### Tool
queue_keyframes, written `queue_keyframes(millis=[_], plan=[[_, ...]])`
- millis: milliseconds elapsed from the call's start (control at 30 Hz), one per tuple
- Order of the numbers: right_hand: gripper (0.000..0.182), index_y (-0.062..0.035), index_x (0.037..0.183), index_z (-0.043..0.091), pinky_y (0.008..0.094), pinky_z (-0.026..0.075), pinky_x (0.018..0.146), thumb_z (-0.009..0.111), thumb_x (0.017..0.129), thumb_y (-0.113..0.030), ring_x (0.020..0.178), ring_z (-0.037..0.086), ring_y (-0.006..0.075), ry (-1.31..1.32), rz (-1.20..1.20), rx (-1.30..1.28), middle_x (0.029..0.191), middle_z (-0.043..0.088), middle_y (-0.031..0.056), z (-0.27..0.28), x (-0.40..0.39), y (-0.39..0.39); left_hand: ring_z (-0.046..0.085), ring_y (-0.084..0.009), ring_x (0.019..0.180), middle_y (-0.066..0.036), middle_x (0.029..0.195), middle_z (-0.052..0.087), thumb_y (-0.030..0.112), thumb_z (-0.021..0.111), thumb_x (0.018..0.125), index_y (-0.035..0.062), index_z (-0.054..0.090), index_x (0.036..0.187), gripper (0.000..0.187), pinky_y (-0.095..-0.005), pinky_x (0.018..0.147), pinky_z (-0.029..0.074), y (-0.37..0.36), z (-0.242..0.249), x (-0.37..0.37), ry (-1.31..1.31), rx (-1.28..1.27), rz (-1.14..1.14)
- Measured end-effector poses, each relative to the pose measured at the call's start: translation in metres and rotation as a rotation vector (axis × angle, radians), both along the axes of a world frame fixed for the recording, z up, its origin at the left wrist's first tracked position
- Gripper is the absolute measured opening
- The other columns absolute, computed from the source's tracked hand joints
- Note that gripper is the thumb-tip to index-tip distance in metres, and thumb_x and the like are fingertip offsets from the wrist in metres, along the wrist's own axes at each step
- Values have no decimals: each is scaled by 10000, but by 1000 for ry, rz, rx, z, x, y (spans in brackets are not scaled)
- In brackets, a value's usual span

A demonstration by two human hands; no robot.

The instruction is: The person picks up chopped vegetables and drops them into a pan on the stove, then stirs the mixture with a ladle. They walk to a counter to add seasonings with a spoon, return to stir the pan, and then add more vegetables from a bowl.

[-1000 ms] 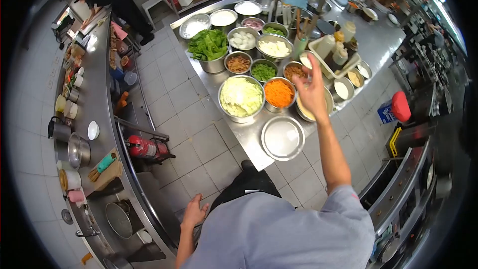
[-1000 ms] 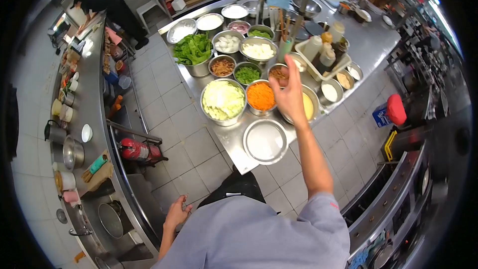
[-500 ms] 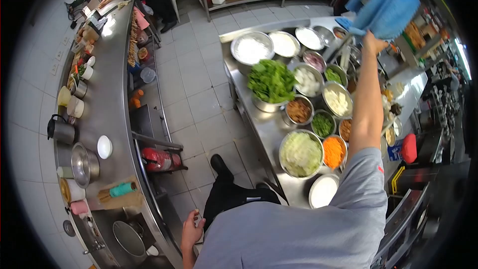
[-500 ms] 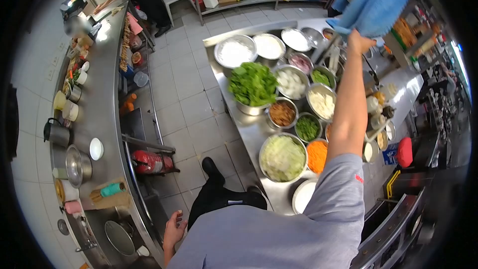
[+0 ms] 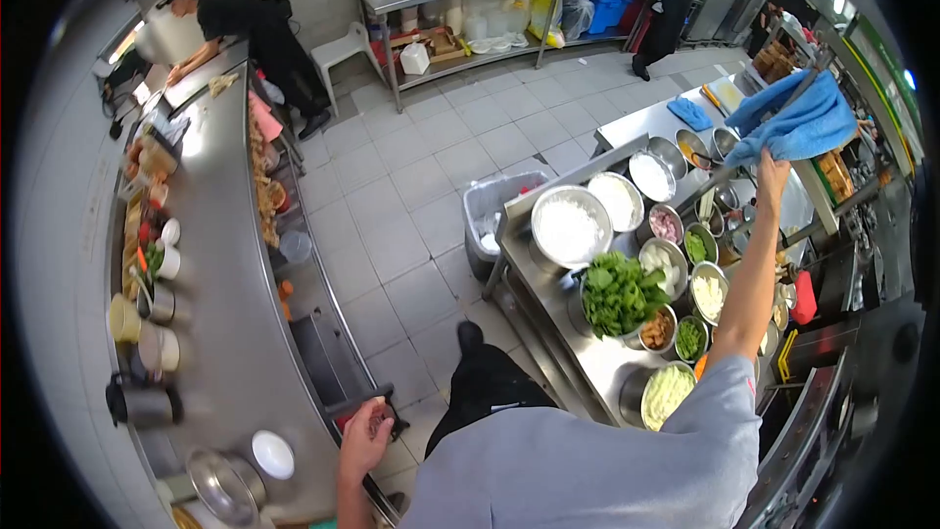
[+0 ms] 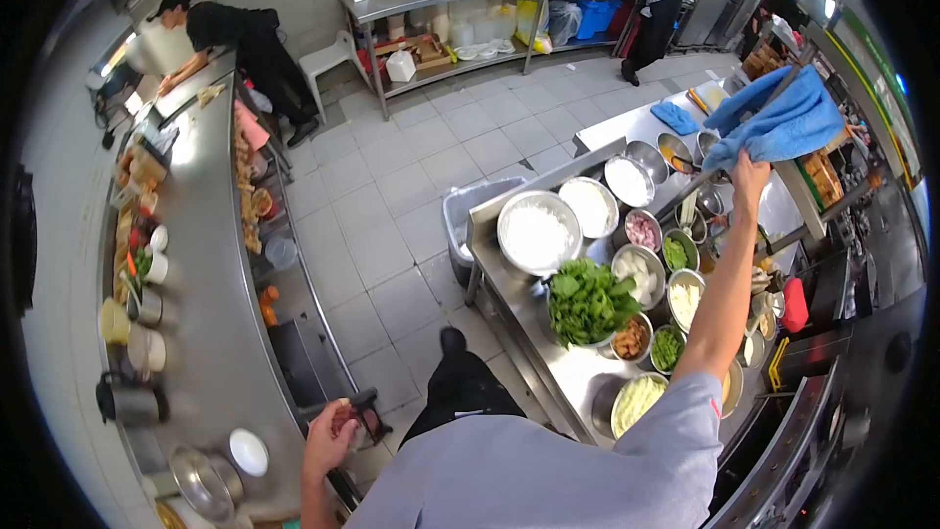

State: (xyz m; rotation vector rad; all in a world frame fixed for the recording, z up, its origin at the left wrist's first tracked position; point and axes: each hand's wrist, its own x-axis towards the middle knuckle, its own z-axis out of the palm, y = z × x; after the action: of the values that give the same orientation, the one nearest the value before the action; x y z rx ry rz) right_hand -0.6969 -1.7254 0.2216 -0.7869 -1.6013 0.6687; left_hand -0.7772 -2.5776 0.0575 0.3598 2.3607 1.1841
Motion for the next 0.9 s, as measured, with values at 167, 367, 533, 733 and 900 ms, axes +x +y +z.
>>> queue_keyframes(millis=[167, 367, 533, 733, 900], plan=[[347, 102, 968, 664, 322, 468, 766, 623, 943, -241, 845, 590, 161, -69, -192, 221, 912, 689, 111, -4, -30, -3, 667, -257, 984, -154, 1106, 672, 88, 690, 850, 17, 550, 1231, 412, -343, 820, 523, 19, -23, -143, 152, -78, -133], [387, 119, 1079, 652, 378, 484, 849, 646, 927, -236, 873, 617, 231, 202, -610, -141, 1066, 689, 174, -29, -117, 47, 671, -264, 929, -166, 1047, 674, 151, 722, 832, 3, 554, 1218, 446, -360, 834, 527, 33, -96, -288, -107, -192, 30], [314, 123, 1098, 631, 370, 503, 868, 695, 862, -74, 950, 626, 223, 353, -477, 40, 1146, 658, 162, -55, -166, 128, 655, -199, 907, -114, 1009, 676, 262, 738, 855, -4, 550, 1231, 498, -340, 781, 531, 29, -220, -353, -438, -154, 162], [537, 158, 999, 654, 395, 541, 732, 746, 860, -352, 836, 640, 199, 427, -669, -186, 1075, 684, 155, -5, -189, 133, 630, -196, 826, -76, 946, 630, 118, 740, 838, 56, 405, 1361, 624, -314, 637, 532, 70, -213, -457, -968, 256, 598], [409, 169, 1047, 615, 375, 522, 824, 672, 866, -193, 920, 643, 255, 415, -953, -126, 1068, 672, 182, -43, -164, 153, 636, -230, 659, -131, 857, 627, -21, 585, 851, 91, 463, 1271, 452, -376, 502, 512, 49, -279, -637, -1400, 292, 631]])
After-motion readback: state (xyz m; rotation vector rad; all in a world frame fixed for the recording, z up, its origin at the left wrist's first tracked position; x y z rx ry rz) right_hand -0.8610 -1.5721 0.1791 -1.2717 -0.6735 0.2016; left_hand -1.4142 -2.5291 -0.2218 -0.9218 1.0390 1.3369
